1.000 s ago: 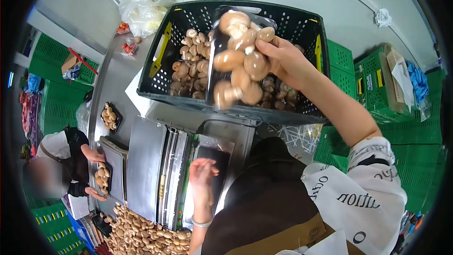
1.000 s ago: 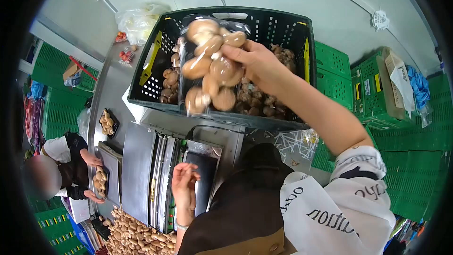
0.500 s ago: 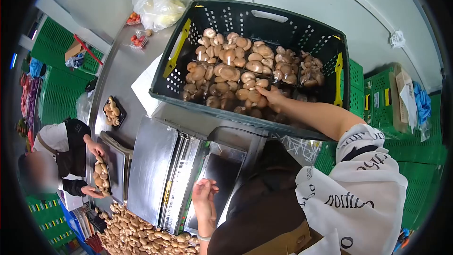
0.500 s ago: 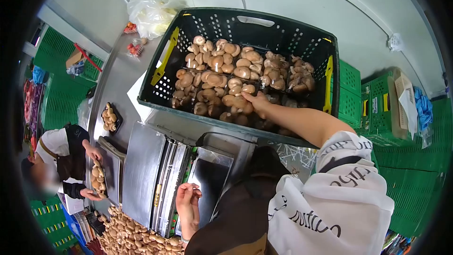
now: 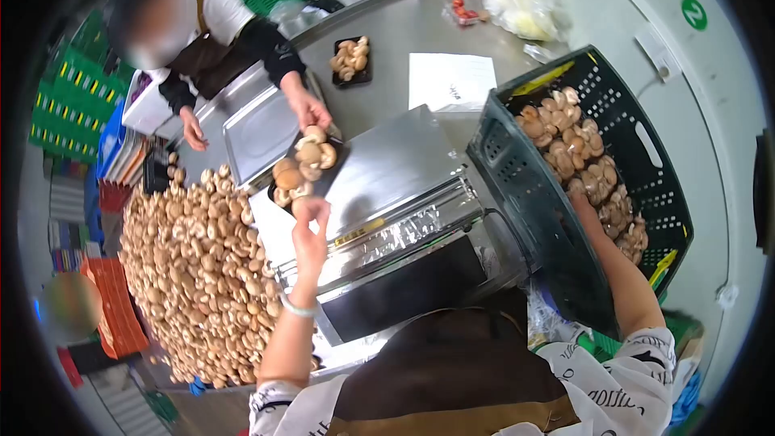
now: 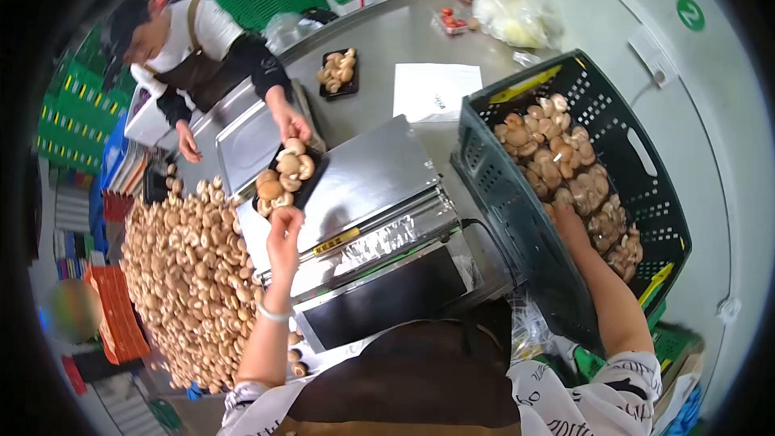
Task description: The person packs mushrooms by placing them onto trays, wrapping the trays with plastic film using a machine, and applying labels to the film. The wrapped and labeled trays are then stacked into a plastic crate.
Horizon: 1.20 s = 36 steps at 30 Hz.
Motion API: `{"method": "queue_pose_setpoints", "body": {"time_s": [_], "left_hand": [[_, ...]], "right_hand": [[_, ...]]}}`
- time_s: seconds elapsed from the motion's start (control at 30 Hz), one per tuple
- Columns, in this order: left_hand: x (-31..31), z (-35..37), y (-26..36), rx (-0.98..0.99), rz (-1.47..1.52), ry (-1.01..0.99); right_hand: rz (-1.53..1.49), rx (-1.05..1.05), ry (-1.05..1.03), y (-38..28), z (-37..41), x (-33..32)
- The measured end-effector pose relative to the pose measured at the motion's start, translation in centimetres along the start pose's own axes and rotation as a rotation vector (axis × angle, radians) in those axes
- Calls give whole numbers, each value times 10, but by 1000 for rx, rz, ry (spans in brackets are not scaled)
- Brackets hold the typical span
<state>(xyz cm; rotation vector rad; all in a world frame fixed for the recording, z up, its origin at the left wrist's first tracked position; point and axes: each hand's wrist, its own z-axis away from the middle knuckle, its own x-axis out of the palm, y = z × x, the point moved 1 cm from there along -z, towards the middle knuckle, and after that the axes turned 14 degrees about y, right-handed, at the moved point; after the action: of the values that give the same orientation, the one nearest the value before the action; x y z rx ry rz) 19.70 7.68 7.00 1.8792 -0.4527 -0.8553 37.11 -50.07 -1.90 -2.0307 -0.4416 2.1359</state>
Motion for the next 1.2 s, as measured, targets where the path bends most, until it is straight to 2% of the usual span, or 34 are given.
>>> {"method": "queue_pose_setpoints", "body": {"time_s": [0.03, 0.07, 0.1, 0.17, 0.2, 0.23, 0.27, 0.3, 0.33, 0.37, 0.4, 0.43, 0.47, 0.5, 0.57, 0.67, 0.7, 0.73, 0.77, 0.83, 0.9, 1.0, 1.03, 1.1, 1.17, 1.2], "left_hand": [[-11, -17, 6, 26, -144, 120], [-16, -33, 2, 132, -187, 267], [-22, -49, -4, 202, -255, 282], [-20, -72, -25, 319, -386, 301], [-15, -78, -39, 211, -285, 180], [-12, -81, -49, 107, -181, 59], [-9, -81, -47, 156, -338, 55], [-8, -81, -41, 156, -314, 66], [-6, -80, -42, 166, -312, 45], [-3, -78, -44, 175, -312, 20], [-2, -75, -42, 174, -284, -11], [-2, -72, -39, 173, -290, -37], [-1, -69, -36, 198, -297, -32], [-1, -67, -35, 222, -304, -28], [-9, -73, -42, 146, -129, -148], [-13, -73, -46, 209, -171, -159], [-12, -68, -46, 236, -204, -138], [-10, -63, -45, 263, -233, -115], [-7, -61, -43, 265, -227, -116], [-2, -54, -37, 273, -213, -123], [6, -52, -37, 286, -201, -91], [4, -52, -39, 244, -184, -109], [2, -51, -37, 192, -173, -107], [-2, -53, -47, 111, 52, -58], [-33, -53, -37, -31, 278, 84], [-52, -50, -43, -197, 254, 162]], "right_hand": [[71, -67, -92, -9, -3, -12], [146, -132, -172, -21, -7, -41], [224, -200, -247, -41, -14, -73], [191, -138, 177, -113, -28, -120], [115, -51, 381, -171, -29, -145], [65, -78, 491, -195, -34, -152], [-197, -170, 613, -230, -31, -153], [-361, -207, 601, -264, -27, -144], [-306, -337, 543, -306, -16, -138], [-388, -378, 385, -332, -10, -115], [-443, -558, 261, -354, -6, -87], [-479, -627, 84, -386, 4, -63], [-486, -783, 35, -411, 17, -30], [-514, -1095, 112, -431, 27, 5], [-408, -1232, 133, -491, 59, 45], [-422, -1240, 277, -503, 55, 64], [-552, -1172, 412, -503, 41, 55], [-571, -1004, 212, -495, 25, 42], [-587, -829, 306, -486, 10, 50], [-585, -653, 338, -472, -13, 66], [-539, -801, 85, -461, -16, 90], [-617, -762, 86, -462, -18, 94], [-630, -731, 72, -461, -16, 95], [-716, -698, 51, -453, -23, 100], [-838, -528, 69, -438, -29, 83], [-827, -491, 117, -422, -30, 66]]}}
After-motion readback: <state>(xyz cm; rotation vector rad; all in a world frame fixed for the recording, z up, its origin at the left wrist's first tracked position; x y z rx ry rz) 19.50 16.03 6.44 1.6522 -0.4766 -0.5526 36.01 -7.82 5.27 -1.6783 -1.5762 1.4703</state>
